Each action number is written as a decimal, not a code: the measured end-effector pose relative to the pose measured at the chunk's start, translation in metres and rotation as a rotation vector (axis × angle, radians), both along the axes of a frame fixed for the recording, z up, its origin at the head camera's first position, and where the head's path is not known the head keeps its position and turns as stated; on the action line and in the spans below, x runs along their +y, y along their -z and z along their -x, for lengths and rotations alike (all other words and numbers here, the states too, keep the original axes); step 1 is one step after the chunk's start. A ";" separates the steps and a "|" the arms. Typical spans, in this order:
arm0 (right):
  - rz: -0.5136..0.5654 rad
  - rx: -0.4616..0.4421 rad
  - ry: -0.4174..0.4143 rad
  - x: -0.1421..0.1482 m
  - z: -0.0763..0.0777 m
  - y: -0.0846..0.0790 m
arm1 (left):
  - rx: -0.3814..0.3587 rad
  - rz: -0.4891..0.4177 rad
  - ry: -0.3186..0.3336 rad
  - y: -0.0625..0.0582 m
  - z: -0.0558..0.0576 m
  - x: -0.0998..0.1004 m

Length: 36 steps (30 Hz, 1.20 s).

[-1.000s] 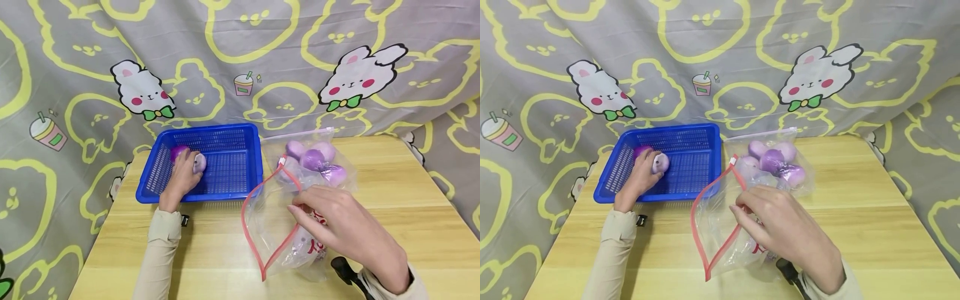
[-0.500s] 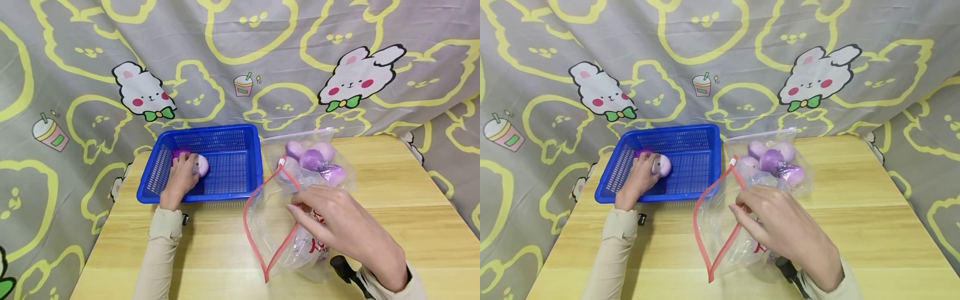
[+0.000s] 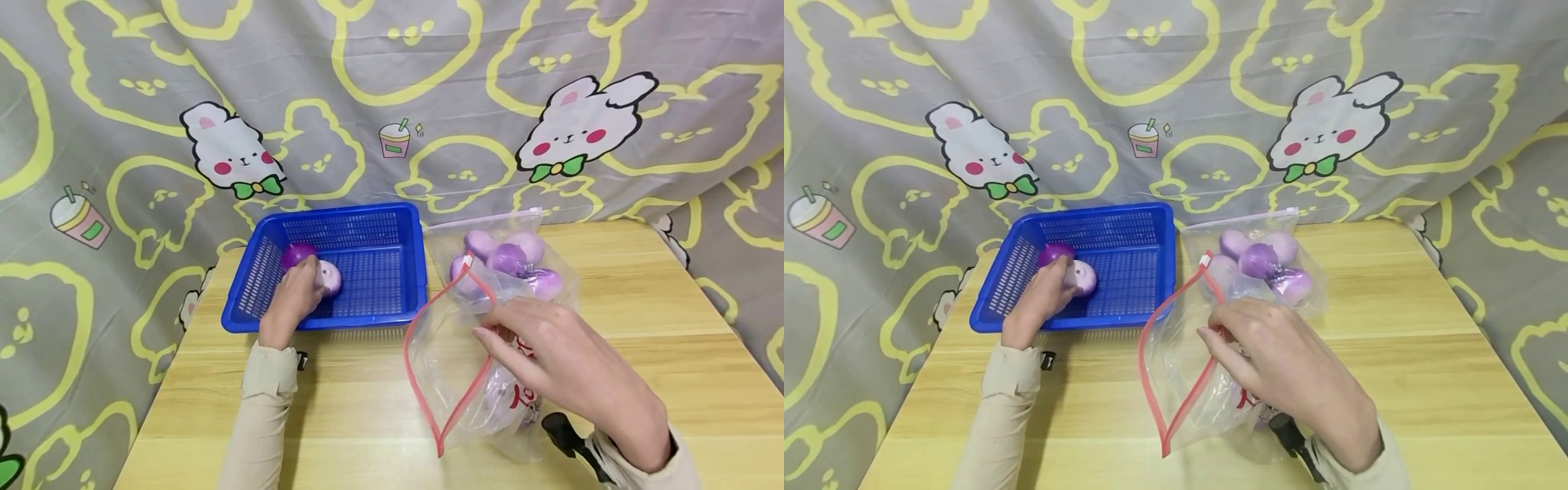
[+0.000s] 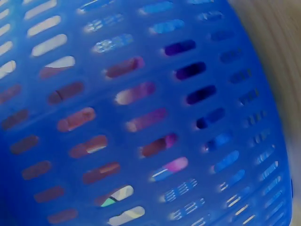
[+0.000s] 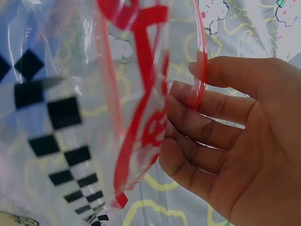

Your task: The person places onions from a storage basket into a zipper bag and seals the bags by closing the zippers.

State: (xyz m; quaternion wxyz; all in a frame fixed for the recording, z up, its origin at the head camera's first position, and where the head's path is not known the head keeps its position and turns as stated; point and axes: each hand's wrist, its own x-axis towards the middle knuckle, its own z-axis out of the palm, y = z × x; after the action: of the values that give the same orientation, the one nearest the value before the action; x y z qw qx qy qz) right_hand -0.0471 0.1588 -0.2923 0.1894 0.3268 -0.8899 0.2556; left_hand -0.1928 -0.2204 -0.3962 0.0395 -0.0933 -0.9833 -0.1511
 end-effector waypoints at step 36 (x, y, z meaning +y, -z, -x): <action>0.049 0.026 0.026 -0.002 0.010 0.005 | 0.074 -0.177 0.012 -0.012 -0.016 0.000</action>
State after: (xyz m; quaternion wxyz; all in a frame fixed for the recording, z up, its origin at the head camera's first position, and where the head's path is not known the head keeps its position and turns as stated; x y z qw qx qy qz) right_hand -0.0570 0.1564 -0.2972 0.2123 0.3136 -0.8851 0.2706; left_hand -0.1767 -0.2209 -0.3840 0.0830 -0.1010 -0.9634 -0.2340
